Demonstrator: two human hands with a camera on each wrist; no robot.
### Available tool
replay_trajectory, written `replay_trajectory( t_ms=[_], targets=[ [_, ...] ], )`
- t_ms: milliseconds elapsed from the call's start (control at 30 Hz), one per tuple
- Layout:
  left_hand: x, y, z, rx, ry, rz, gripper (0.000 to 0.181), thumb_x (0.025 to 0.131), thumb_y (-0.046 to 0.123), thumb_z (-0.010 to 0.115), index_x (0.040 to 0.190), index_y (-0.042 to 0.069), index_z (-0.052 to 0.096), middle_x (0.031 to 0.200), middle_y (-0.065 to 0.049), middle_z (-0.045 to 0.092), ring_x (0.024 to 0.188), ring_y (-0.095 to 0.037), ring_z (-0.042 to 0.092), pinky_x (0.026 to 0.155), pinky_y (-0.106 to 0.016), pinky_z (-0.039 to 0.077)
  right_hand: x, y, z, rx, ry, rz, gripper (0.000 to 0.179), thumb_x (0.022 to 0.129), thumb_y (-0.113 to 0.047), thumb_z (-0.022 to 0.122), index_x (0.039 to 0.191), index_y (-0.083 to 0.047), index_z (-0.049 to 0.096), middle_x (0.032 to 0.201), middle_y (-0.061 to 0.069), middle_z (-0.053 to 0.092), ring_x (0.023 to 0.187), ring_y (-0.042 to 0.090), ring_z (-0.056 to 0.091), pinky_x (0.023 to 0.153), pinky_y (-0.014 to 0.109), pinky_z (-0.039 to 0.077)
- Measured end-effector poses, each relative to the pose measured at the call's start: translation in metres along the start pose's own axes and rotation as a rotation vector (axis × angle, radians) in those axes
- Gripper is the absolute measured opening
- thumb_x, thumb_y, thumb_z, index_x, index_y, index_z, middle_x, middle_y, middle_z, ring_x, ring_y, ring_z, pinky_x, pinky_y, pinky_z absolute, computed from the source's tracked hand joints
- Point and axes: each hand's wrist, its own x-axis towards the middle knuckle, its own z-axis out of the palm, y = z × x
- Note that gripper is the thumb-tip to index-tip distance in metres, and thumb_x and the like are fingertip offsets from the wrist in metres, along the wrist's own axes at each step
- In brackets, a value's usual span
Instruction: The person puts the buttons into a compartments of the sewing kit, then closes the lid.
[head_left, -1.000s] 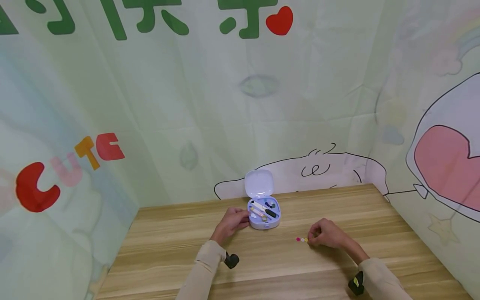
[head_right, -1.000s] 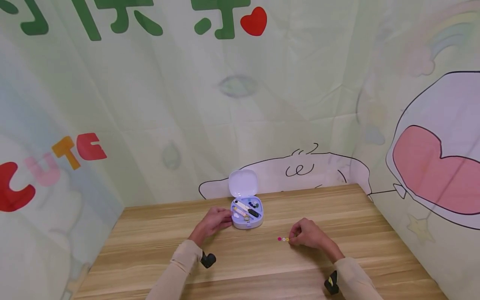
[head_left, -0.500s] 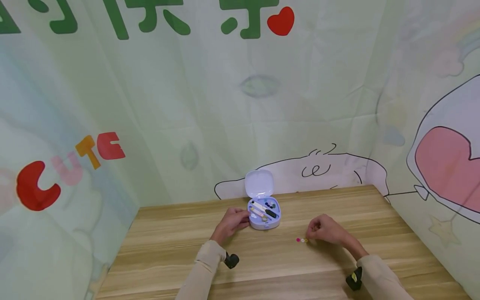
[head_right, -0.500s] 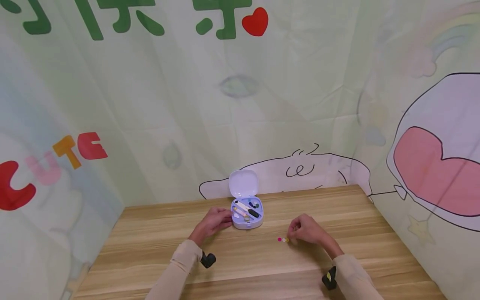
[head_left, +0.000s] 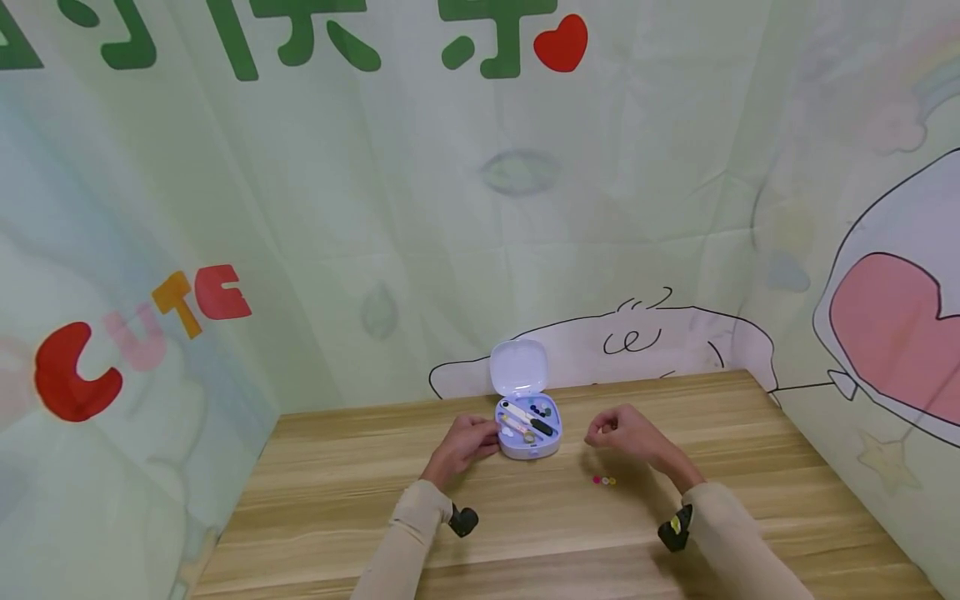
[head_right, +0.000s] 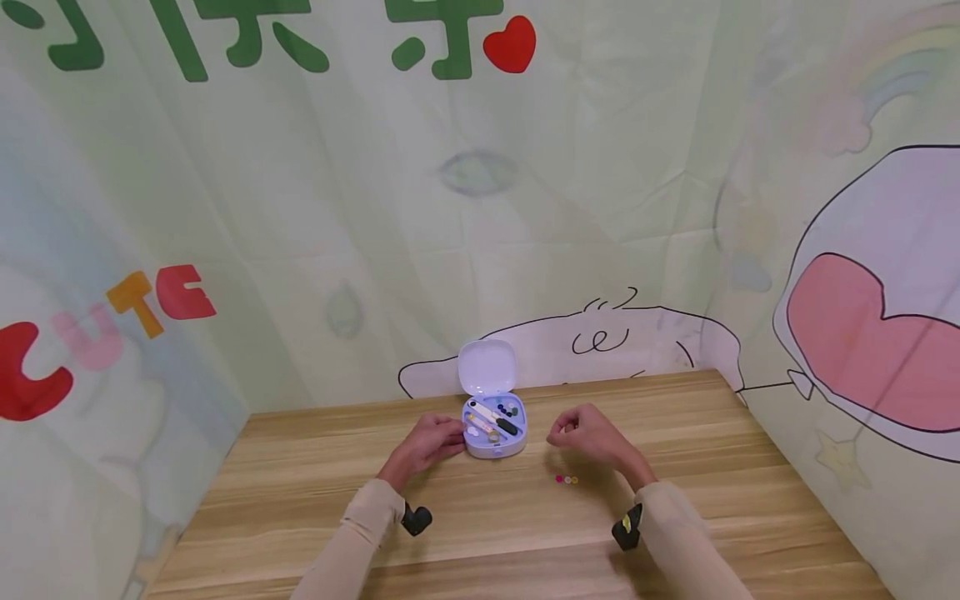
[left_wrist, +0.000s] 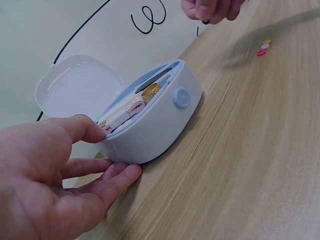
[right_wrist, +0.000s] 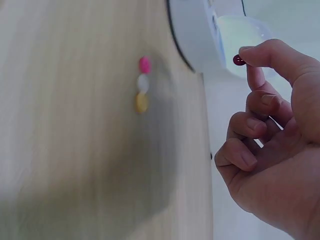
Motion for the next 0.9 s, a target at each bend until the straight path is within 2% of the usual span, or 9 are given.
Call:
replay_trajectory(
  t_ms=[200,367,667,900],
  targets=[
    [0.001,0.0,-0.001,-0.005,0.0,0.002,0.033,0.103,0.006,0.06,0.128,-0.016,0.061,0.112,-0.021,0.071,0.094,-0.02,0.067,0.092,-0.039,0.06,0.019,-0.014,0.007,0.064,0.032,0.036,0.013,0.093,-0.022,0.077,0.09,-0.01,0.074,0.09,0.004,0.061,0.088,0.023,0.052,0.074,0.034,0.043],
    [0.004,-0.002,-0.001,-0.018,0.009,-0.014,0.033,0.103,0.006,0.06,0.128,-0.014,0.061,0.109,-0.018,0.071,0.093,-0.019,0.067,0.089,-0.035,0.061,0.033,-0.02,0.012,0.138,0.054,0.092,0.018,0.094,-0.029,0.078,0.097,-0.011,0.074,0.095,0.005,0.061,0.09,0.024,0.051,0.07,0.033,0.043],
    [0.003,-0.002,0.002,-0.026,0.014,0.021,0.031,0.102,0.003,0.059,0.125,-0.018,0.061,0.103,-0.016,0.072,0.09,-0.017,0.066,0.086,-0.034,0.061,0.052,-0.027,0.02,0.332,0.066,0.153,0.026,0.095,-0.029,0.076,0.104,-0.005,0.071,0.084,0.007,0.054,0.068,0.02,0.043,0.058,0.028,0.035],
    [0.002,-0.003,0.002,-0.032,0.009,0.03,0.031,0.101,0.003,0.059,0.124,-0.018,0.061,0.103,-0.017,0.072,0.089,-0.018,0.067,0.084,-0.033,0.062,0.065,-0.026,0.029,0.547,0.073,0.187,0.027,0.094,-0.024,0.078,0.107,-0.002,0.07,0.085,0.006,0.055,0.065,0.015,0.041,0.053,0.025,0.03]
  ],
)
